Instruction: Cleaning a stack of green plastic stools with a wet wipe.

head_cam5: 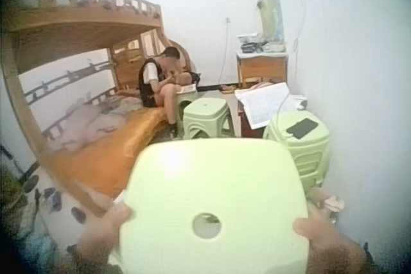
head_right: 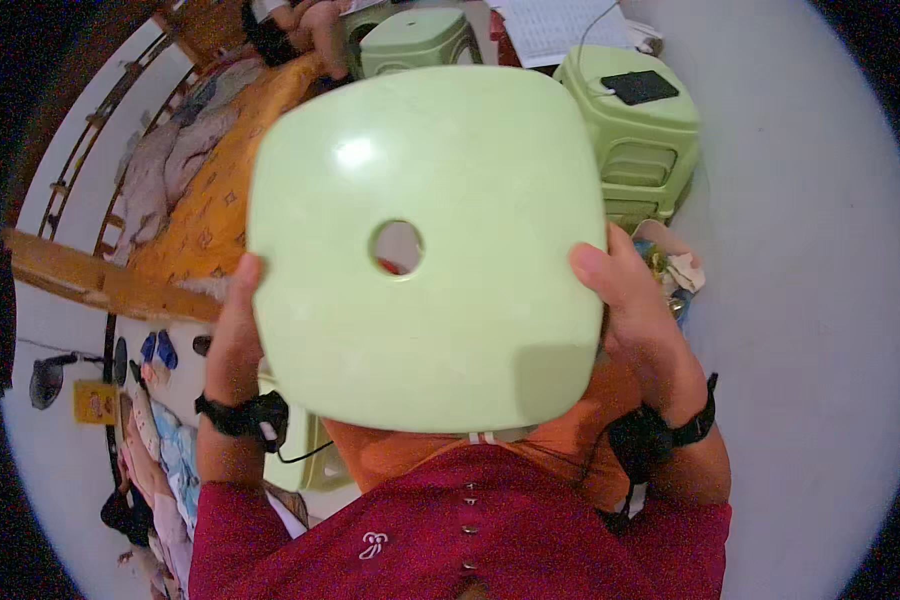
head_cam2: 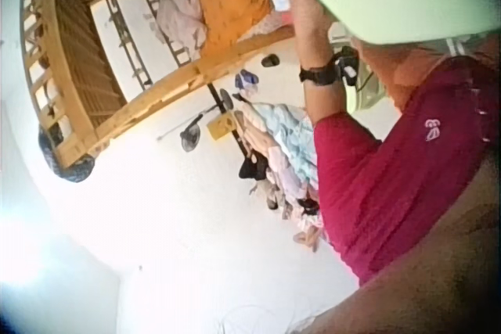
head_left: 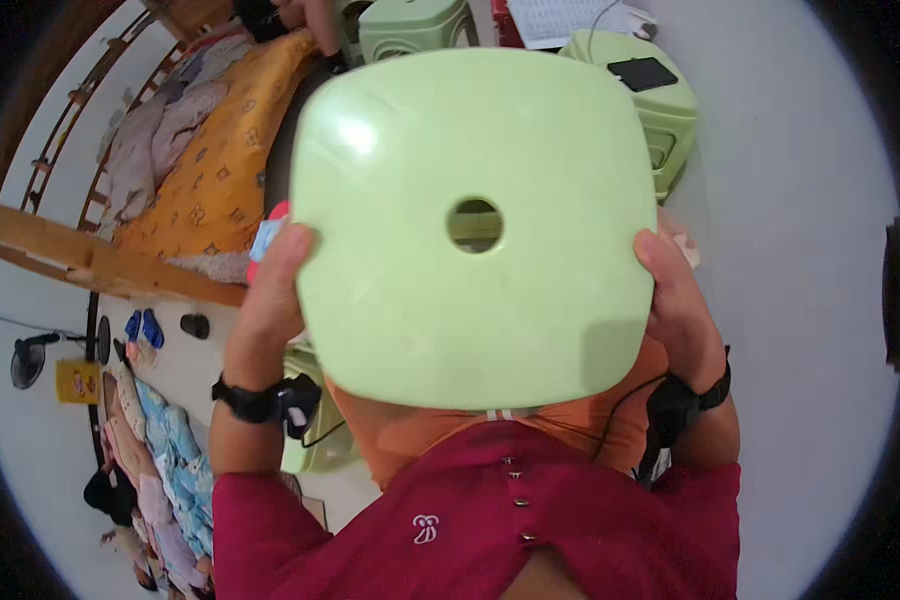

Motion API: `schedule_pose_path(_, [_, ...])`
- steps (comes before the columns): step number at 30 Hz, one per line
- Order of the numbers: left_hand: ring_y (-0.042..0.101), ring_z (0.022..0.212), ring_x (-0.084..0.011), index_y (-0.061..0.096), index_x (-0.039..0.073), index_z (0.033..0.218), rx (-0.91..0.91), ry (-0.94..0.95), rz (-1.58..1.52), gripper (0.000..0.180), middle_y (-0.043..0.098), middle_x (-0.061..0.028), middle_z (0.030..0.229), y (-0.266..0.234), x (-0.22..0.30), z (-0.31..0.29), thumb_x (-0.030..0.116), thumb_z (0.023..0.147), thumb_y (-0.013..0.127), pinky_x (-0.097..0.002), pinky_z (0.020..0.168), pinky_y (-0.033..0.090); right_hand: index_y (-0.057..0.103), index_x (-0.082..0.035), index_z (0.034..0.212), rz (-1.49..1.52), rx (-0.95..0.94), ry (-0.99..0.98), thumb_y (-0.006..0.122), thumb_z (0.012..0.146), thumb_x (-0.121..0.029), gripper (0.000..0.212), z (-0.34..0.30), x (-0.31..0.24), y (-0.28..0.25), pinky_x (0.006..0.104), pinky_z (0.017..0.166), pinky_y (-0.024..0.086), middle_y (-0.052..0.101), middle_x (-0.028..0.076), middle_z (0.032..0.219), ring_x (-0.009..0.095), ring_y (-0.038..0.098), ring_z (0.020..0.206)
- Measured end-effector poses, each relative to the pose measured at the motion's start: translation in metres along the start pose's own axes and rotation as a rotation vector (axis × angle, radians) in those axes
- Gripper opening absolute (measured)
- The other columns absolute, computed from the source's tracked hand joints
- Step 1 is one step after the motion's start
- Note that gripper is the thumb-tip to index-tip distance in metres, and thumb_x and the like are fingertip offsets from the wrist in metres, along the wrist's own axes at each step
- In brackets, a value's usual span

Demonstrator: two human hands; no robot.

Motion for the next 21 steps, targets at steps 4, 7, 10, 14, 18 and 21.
schedule_pose_path(4, [0.056,0.101,-0.0156,0.044,-0.002,0.127,-0.008,-0.118,0.032,0.052,0.057,-0.0096,0.116,0.011,-0.059,-0.006,0.035,0.091,0.051,-0.0295,0.088,0.045,0.039,0.002,0.131,-0.081,0.03,0.063,0.059,0.086,-0.035,0.062,-0.02,0.051,-0.038,0.0302,0.087,0.045,0.053,0.011,0.117,0.017,0.053,0.101])
schedule_pose_path(7, [0.054,0.105,-0.0157,0.041,0.001,0.132,-0.068,-0.272,0.041,0.056,0.056,-0.0078,0.119,0.024,-0.126,0.005,0.032,0.088,0.056,-0.0319,0.091,0.042,0.04,0.001,0.131,-0.185,0.159,0.209,0.058,0.088,-0.033,0.058,-0.034,0.098,-0.098,0.0299,0.087,0.045,0.055,0.01,0.116,0.016,0.054,0.1])
schedule_pose_path(10, [0.053,0.107,-0.018,0.04,0.005,0.134,-0.089,-0.363,0.033,0.057,0.054,-0.0084,0.123,0.015,-0.178,0.014,0.032,0.088,0.057,-0.0338,0.091,0.042,0.041,0.001,0.13,-0.188,0.145,0.252,0.054,0.091,-0.027,0.05,-0.018,0.136,-0.108,0.0302,0.087,0.045,0.057,0.01,0.114,0.017,0.055,0.1])
schedule_pose_path(14, [0.051,0.111,-0.0197,0.038,0.008,0.136,0.025,-0.541,0.079,0.055,0.053,-0.0094,0.125,-0.011,-0.244,0.031,0.03,0.089,0.055,-0.0399,0.095,0.038,0.044,0.001,0.125,0.129,0.224,0.322,0.053,0.092,-0.023,0.042,0.009,0.208,-0.131,0.0329,0.087,0.046,0.058,0.012,0.112,0.019,0.056,0.101])
schedule_pose_path(18, [0.05,0.113,-0.0226,0.035,0.008,0.138,0.027,-0.488,0.156,0.053,0.051,-0.0102,0.127,0.002,-0.269,0.057,0.027,0.092,0.05,-0.0398,0.096,0.038,0.042,0.002,0.123,0.134,0.402,0.224,0.055,0.092,-0.021,0.041,0.019,0.281,-0.189,0.0383,0.085,0.047,0.052,0.015,0.117,0.025,0.054,0.103])
schedule_pose_path(21, [0.049,0.115,-0.0243,0.031,0.008,0.141,0.023,-0.512,0.103,0.052,0.047,-0.0107,0.132,0.001,-0.261,0.036,0.023,0.093,0.048,-0.0355,0.097,0.038,0.036,0.0,0.131,-0.009,0.541,0.4,0.056,0.091,-0.021,0.049,-0.005,0.276,-0.167,0.0399,0.086,0.046,0.047,0.017,0.125,0.027,0.052,0.106])
Point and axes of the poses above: each hand's wrist, its own z-axis towards the middle knuckle, its own y-axis out of the palm, x = y × z, the point moved 10 cm from there along z, towards the middle knuckle
